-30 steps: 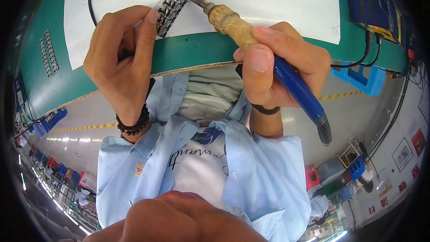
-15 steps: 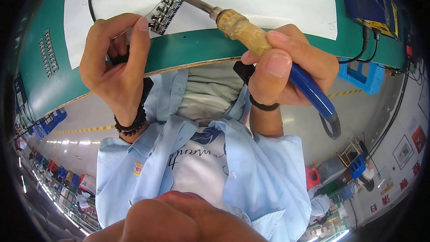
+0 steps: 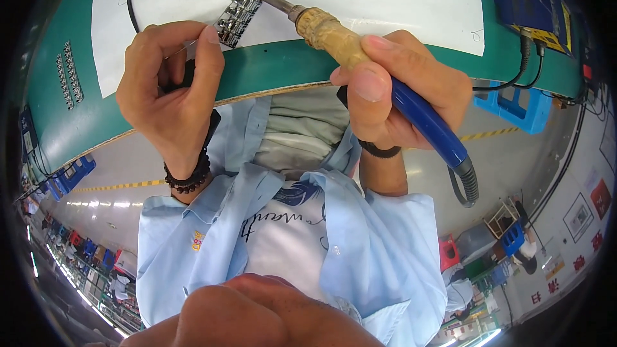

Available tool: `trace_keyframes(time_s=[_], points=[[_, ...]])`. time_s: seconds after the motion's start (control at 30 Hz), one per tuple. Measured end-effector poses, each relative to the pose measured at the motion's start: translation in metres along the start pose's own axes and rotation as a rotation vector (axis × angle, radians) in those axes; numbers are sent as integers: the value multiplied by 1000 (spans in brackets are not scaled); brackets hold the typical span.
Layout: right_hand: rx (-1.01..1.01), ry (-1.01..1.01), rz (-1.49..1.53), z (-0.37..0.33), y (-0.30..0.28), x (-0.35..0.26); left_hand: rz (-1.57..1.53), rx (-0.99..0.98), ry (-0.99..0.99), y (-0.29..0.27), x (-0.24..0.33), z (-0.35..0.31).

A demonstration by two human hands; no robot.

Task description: Soldering electronic components onto printed circuit boards at an assembly station.

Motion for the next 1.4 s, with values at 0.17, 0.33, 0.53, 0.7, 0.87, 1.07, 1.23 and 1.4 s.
trace_keyframes(time_s=[0.17, 0.33, 0.53, 0.7, 0.87, 1.07, 1.23, 1.4], points=[[1, 18, 12, 0, 3, 1, 23, 5, 19, 1, 2, 0], [16, 52, 55, -1, 4, 4, 116, -19, 58, 3, 7, 4], [-6, 38, 54, 1, 4, 5, 147, 0, 132, 4, 8, 6], [-4, 34, 36, 0, 3, 3, 83, 18, 85, 2, 10, 4], [69, -1, 73, -2, -2, 1, 52, 2, 48, 2, 3, 3], [-11, 9, 45, 2, 0, 1, 73, -20, 59, 5, 7, 5], [7, 36, 68, 1, 5, 3, 106, -31, 47, 4, 5, 5], [20, 64, 85, 1, 4, 6, 99, -40, 73, 8, 5, 7]])
Point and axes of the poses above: each hand's wrist, its own z-axis towards the middle knuckle, its own y-axis out of the palm, x = y × z, the point moved 9 cm from there along z, towards the middle knuckle, and after that the axes turned 6 degrees about -x, right-handed, at the moved point
